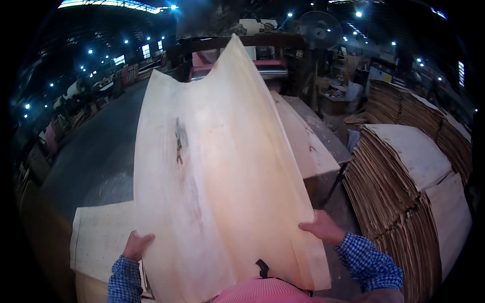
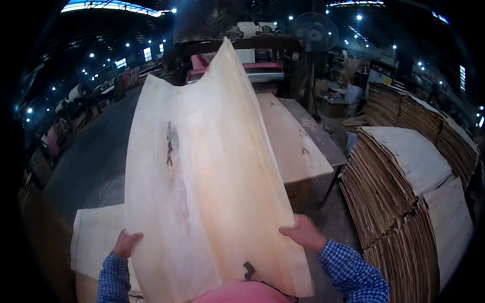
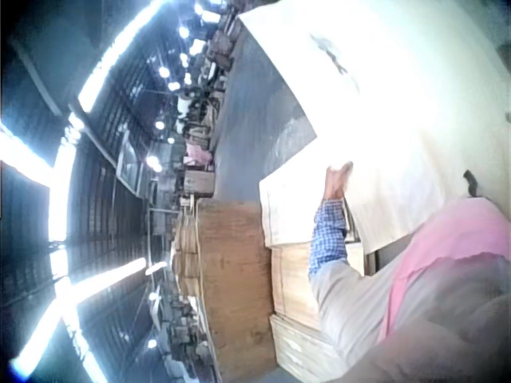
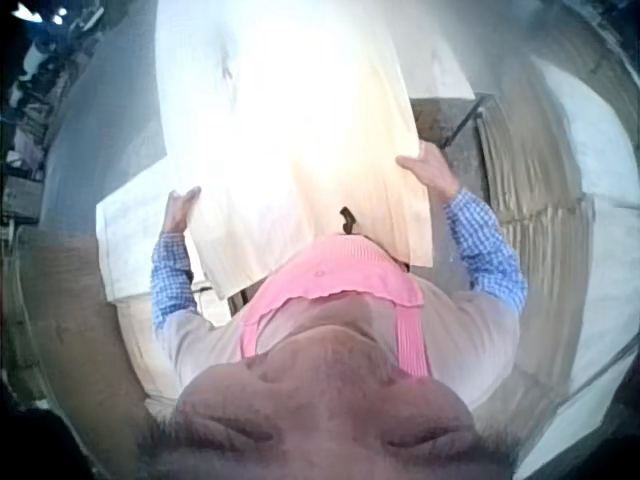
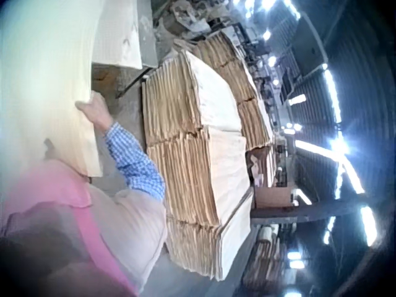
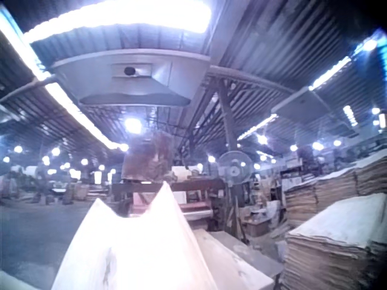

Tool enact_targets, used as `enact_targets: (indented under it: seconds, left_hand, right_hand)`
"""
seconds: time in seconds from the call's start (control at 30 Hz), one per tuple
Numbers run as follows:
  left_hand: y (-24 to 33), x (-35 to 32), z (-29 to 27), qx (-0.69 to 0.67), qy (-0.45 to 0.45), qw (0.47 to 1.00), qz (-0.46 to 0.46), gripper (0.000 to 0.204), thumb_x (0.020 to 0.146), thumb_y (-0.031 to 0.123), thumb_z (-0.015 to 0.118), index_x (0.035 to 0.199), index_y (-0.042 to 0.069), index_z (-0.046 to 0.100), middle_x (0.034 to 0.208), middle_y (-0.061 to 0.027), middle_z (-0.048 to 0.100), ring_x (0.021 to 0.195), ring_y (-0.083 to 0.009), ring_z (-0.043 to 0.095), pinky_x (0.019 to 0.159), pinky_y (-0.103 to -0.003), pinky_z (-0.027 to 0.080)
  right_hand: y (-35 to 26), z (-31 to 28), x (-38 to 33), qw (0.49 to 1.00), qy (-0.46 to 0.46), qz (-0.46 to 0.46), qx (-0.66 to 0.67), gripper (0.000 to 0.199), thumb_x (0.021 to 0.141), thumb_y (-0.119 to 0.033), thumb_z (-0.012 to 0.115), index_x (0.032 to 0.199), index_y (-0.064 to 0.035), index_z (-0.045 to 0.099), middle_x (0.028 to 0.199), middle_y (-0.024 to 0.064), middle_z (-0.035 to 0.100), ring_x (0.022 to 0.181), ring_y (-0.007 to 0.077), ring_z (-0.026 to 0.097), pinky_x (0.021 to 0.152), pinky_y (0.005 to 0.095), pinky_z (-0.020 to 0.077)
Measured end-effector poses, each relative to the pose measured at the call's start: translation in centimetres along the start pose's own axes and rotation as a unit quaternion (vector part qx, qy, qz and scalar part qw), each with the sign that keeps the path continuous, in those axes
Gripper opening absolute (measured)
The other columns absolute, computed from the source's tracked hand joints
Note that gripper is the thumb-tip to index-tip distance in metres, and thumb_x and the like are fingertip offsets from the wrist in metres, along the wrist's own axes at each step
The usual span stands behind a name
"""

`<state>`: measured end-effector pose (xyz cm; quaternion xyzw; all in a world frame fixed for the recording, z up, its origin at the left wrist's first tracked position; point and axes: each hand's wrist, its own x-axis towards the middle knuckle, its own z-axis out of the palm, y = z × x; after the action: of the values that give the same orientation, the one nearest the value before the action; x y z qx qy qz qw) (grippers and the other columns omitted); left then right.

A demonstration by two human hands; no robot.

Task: The person picks up thin wood sheets from a stack and feeds them one at a time into an industrial roller machine.

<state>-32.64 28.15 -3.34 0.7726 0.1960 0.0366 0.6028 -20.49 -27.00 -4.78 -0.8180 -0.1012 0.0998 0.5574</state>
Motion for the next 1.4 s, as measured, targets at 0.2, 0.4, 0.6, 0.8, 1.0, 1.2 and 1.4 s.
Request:
enact_targets:
  seconds: [0.2,0.4,0.6,0.8,1.0,1.2,1.4]
  left_hand:
    - [9.2,15.7,9.9,-0.020,-0.049,0.999,0.003,0.042,0.082,0.010,0.066,0.118,-0.009,0.059,0.104,-0.0142,0.068,0.086,-0.0214,0.067,0.077,-0.034,0.055]
    - [11.2,32.3,15.4,0.051,-0.029,0.997,-0.046,0.048,0.082,0.025,0.073,0.116,-0.006,0.062,0.099,-0.0145,0.070,0.086,-0.0217,0.067,0.077,-0.036,0.055]
    - [2.3,44.5,19.5,0.432,0.065,0.888,-0.143,0.063,0.080,0.044,0.075,0.120,-0.003,0.063,0.108,-0.0164,0.069,0.098,-0.0288,0.066,0.085,-0.039,0.052]
    - [5.8,40.6,20.5,0.241,0.005,0.959,-0.149,0.065,0.082,0.042,0.072,0.127,-0.003,0.059,0.116,-0.0174,0.067,0.104,-0.0278,0.065,0.092,-0.039,0.050]
    - [-0.4,46.4,19.4,0.385,0.019,0.901,-0.198,0.057,0.083,0.041,0.070,0.124,0.001,0.062,0.106,-0.0167,0.070,0.090,-0.0279,0.068,0.082,-0.040,0.053]
    - [-2.0,31.0,29.4,-0.113,0.387,0.915,0.020,0.052,0.085,0.025,0.069,0.127,-0.002,0.055,0.116,-0.0178,0.064,0.099,-0.0309,0.063,0.087,-0.041,0.052]
    - [-8.8,24.9,38.2,-0.528,0.358,0.754,-0.158,0.079,0.093,0.068,0.041,0.147,0.010,0.037,0.147,-0.0171,0.042,0.128,-0.0341,0.047,0.106,-0.050,0.042]
  right_hand:
    - [-0.3,-10.8,12.4,0.996,0.039,0.066,0.045,0.037,0.081,-0.009,0.070,0.114,0.0062,0.064,0.102,0.0106,0.070,0.092,0.0155,0.065,0.080,0.0310,0.0518]
    - [3.5,-28.0,30.1,0.973,-0.016,0.175,0.148,0.042,0.082,-0.006,0.071,0.121,0.0048,0.060,0.110,0.0141,0.067,0.092,0.0228,0.067,0.079,0.0345,0.0542]
    - [22.0,-39.1,41.3,0.954,-0.053,0.274,-0.111,0.053,0.082,-0.010,0.074,0.129,0.0029,0.055,0.120,0.0160,0.064,0.101,0.0282,0.065,0.087,0.0381,0.0532]
    - [18.5,-38.3,41.7,0.940,-0.013,0.309,0.146,0.053,0.083,-0.010,0.074,0.130,0.0043,0.053,0.120,0.0160,0.064,0.106,0.0259,0.063,0.090,0.0383,0.0523]
    - [25.7,-39.4,49.1,0.926,-0.031,0.313,0.208,0.047,0.085,-0.016,0.073,0.123,0.0068,0.057,0.113,0.0174,0.066,0.094,0.0270,0.067,0.080,0.0399,0.0550]
    - [33.9,-35.7,47.3,0.934,0.119,0.273,0.196,0.049,0.086,-0.017,0.074,0.125,0.0061,0.056,0.115,0.0160,0.065,0.100,0.0257,0.064,0.087,0.0380,0.0522]
    - [33.9,-35.8,47.0,0.932,0.133,0.283,0.185,0.050,0.085,-0.016,0.074,0.125,0.0072,0.055,0.117,0.0159,0.065,0.100,0.0262,0.064,0.088,0.0386,0.0524]
